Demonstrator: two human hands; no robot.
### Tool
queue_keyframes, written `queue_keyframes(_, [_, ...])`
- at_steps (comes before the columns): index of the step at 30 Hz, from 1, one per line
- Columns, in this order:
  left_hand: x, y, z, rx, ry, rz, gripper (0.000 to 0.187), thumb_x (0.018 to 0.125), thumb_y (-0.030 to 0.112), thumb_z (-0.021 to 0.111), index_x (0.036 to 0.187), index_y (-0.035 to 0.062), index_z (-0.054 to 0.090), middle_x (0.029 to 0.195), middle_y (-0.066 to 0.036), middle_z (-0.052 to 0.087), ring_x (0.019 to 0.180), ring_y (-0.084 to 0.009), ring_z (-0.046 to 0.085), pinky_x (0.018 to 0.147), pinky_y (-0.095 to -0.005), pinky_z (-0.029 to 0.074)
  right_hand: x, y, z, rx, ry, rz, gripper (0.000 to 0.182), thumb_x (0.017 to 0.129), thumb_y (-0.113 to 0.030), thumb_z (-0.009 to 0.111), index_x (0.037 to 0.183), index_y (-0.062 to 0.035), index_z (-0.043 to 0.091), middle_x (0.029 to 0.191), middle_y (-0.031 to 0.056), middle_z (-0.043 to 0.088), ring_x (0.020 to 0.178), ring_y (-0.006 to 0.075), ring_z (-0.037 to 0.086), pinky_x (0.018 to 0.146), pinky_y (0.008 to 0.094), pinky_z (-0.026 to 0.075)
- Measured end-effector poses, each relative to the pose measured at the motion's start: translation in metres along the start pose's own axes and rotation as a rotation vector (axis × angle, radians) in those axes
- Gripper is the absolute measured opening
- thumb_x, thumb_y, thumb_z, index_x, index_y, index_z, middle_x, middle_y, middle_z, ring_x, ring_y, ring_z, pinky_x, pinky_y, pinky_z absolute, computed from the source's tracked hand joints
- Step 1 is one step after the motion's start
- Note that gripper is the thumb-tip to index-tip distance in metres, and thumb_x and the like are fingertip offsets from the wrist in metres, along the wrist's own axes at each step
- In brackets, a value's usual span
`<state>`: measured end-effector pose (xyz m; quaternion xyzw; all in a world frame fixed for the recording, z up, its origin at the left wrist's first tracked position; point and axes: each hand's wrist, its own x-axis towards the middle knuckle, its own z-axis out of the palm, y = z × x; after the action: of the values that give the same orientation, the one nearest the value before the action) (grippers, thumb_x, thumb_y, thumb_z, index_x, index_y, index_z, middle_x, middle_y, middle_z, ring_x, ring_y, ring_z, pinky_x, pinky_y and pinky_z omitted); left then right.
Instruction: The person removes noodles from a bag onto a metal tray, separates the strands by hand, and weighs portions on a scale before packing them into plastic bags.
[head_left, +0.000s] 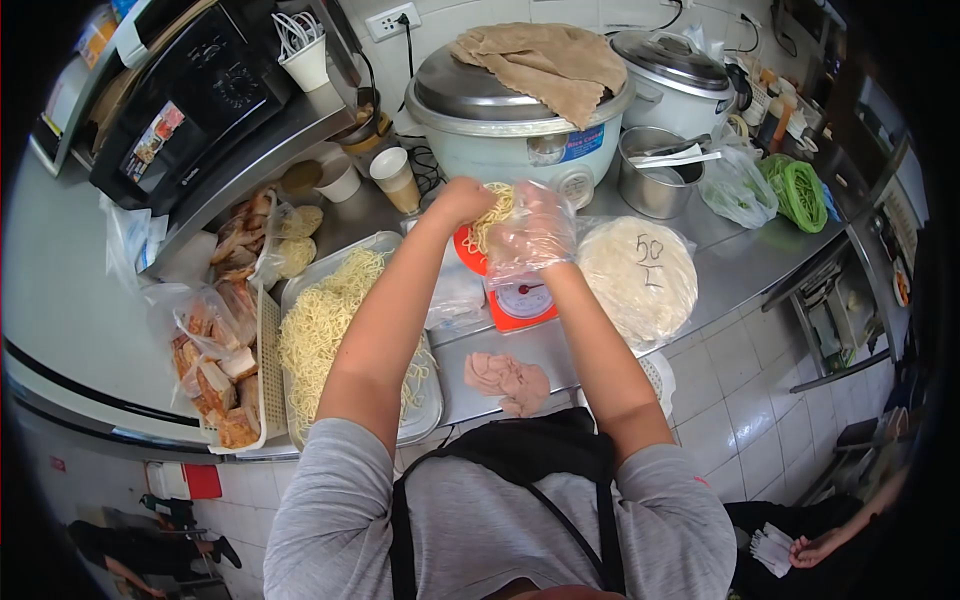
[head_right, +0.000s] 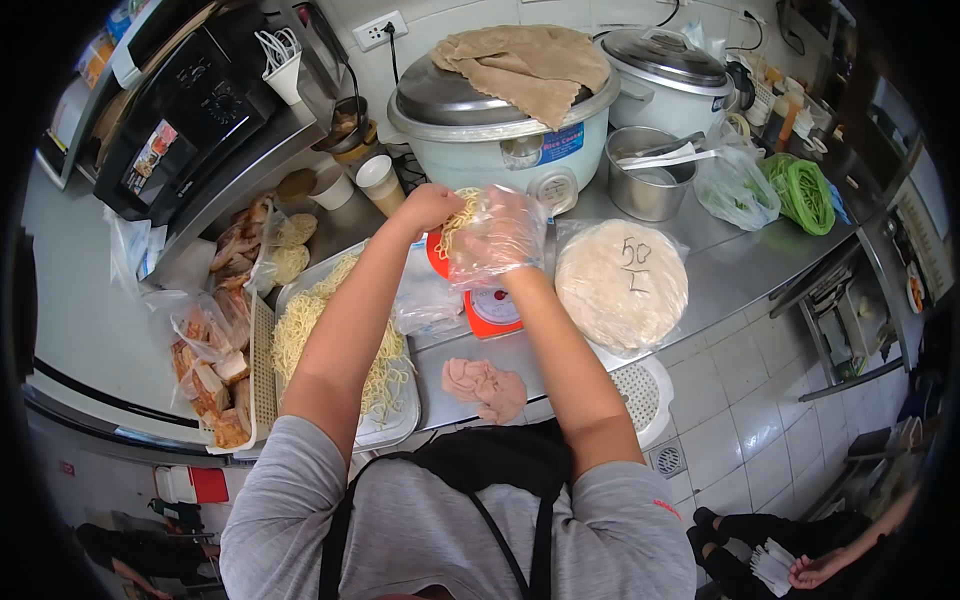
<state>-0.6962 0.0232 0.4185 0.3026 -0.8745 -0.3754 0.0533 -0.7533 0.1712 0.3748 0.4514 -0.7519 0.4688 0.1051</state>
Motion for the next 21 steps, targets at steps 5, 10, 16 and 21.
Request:
queue_keyframes(5, [-0.021, 0.010, -0.008, -0.358, -0.125, -0.086, 0.014, 0.071, 0.017, 0.058, 0.067, 0.0047, 0.055, 0.060, -0.001, 0.051, 0.051, -0.0089, 0.047, 0.045, -0.0222, 0.038, 0.003, -0.011, 0.008, 0.050, -0.047, 0.018, 0.082, 0.047, -0.041, 0.067, 0.117, -0.0068, 0.041, 0.113, 0.0196, 0.041, 0.106, 0.0356, 0.039, 0.091, 0.0418, 0.031])
queue_keyframes(10, [-0.036, 0.042, -0.033, -0.365, -0.077, 0.057, 0.018, 0.074, 0.023, 0.058, 0.068, 0.0067, 0.053, 0.060, 0.001, 0.048, 0.051, -0.0079, 0.043, 0.048, -0.0205, 0.036, 0.011, -0.008, 0.006, 0.059, -0.005, 0.047, 0.082, 0.047, -0.039, 0.068, 0.118, -0.0088, 0.040, 0.116, 0.0202, 0.038, 0.106, 0.0362, 0.039, 0.093, 0.0416, 0.029])
queue_keyframes(16, [-0.062, 0.089, -0.044, -0.391, 0.037, 0.309, 0.018, 0.081, 0.027, 0.050, 0.076, 0.0093, 0.051, 0.071, 0.001, 0.050, 0.066, -0.0088, 0.045, 0.058, -0.0232, 0.037, 0.031, -0.048, -0.002, 0.035, 0.147, 0.079, 0.039, 0.060, -0.021, 0.061, 0.094, -0.0049, 0.056, 0.097, 0.0198, 0.052, 0.092, 0.0358, 0.049, 0.080, 0.0414, 0.039])
queue_keyframes(21, [-0.080, 0.136, -0.082, -0.831, 0.235, 0.493, 0.025, 0.086, 0.024, 0.039, 0.077, 0.0030, 0.048, 0.069, -0.008, 0.055, 0.060, -0.0164, 0.052, 0.057, -0.0293, 0.043, 0.028, -0.021, 0.022, 0.055, 0.194, 0.121, 0.027, 0.059, -0.019, 0.057, 0.082, -0.0049, 0.059, 0.091, 0.0187, 0.054, 0.090, 0.0345, 0.048, 0.081, 0.0414, 0.037])
